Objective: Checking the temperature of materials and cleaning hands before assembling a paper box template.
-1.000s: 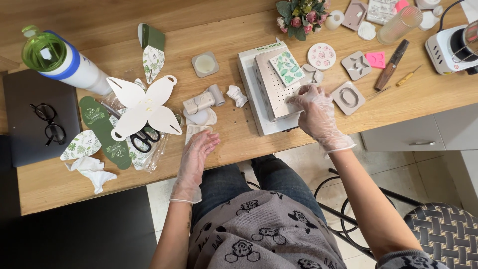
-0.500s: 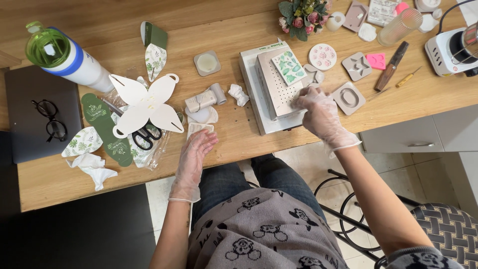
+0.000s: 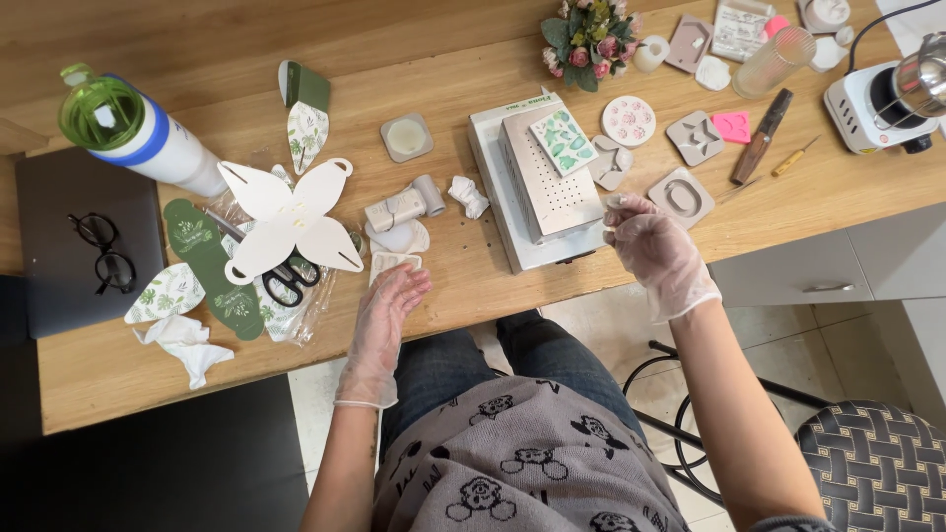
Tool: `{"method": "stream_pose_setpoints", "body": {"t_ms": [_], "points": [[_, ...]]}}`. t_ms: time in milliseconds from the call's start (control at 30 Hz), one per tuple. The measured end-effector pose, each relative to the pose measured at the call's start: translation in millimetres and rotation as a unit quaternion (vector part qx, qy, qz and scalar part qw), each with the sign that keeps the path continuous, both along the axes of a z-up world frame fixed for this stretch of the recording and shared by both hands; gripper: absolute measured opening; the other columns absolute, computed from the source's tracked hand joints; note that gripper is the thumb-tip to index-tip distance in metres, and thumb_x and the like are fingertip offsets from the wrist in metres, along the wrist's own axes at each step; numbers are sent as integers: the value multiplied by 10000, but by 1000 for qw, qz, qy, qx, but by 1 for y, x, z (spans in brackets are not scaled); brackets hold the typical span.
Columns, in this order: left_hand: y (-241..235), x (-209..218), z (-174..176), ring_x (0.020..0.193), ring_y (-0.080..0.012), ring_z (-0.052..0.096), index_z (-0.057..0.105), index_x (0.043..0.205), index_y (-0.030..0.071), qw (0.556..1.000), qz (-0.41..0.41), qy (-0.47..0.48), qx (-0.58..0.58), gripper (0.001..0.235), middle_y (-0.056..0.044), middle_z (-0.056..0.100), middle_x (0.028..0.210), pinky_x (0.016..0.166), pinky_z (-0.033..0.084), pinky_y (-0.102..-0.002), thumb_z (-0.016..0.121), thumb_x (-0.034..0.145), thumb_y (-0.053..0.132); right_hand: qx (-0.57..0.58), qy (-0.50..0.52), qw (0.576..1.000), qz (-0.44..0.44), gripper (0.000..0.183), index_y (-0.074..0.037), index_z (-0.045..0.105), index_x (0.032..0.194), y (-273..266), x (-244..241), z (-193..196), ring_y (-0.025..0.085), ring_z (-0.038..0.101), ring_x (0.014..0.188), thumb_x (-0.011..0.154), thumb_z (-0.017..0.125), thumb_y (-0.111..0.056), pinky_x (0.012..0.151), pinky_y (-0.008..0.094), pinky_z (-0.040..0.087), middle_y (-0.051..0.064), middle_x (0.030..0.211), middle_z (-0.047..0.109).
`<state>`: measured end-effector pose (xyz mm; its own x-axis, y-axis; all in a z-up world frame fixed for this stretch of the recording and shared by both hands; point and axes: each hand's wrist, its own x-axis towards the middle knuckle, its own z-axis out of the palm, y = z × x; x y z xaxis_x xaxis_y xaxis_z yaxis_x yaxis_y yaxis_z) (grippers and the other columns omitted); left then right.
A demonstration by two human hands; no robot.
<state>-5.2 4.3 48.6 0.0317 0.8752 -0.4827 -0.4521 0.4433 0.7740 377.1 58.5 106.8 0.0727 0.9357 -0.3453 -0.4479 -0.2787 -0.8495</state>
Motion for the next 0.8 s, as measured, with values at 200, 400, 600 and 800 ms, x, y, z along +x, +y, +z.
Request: {"method": "stream_pose_setpoints", "body": {"t_ms": [200, 400, 600, 800], "points": [[0, -2, -6, 1154, -341, 676, 621, 1285, 81, 1000, -1, -14, -3, 376, -205, 708, 1219, 1048, 456, -421, 612, 970, 285, -18, 153, 988, -26, 514, -113, 740, 1053, -11, 24, 10, 151, 617, 934, 658, 496, 107, 843, 326, 458, -6, 1012, 725], [5, -8, -2, 1135, -353, 618, 542, 1288, -78, 996, -8, -92, 7, 384, -285, 637, 1214, 1031, 454, -401, 499, 986, 156, 26, 143, 982, -123, 349, -49, 691, 996, -33, 55, 78, 157, 621, 845, 733, 513, 95, 768, 294, 466, 88, 971, 693], [16, 6, 13, 1132, -341, 614, 543, 1289, -52, 999, 3, -54, 8, 389, -279, 635, 1222, 995, 445, -386, 523, 973, 173, 70, 95, 981, -151, 228, 10, 706, 949, -44, 86, 122, 166, 596, 866, 790, 545, -22, 789, 308, 451, 89, 1049, 664], [18, 41, 41, 1111, -340, 630, 549, 1292, -53, 999, -7, -43, 4, 400, -271, 656, 1180, 1010, 466, -408, 528, 952, 156, 79, 161, 963, -199, 137, -38, 691, 788, -43, 102, 109, 220, 599, 778, 797, 562, -85, 728, 348, 462, 131, 957, 706]]}}
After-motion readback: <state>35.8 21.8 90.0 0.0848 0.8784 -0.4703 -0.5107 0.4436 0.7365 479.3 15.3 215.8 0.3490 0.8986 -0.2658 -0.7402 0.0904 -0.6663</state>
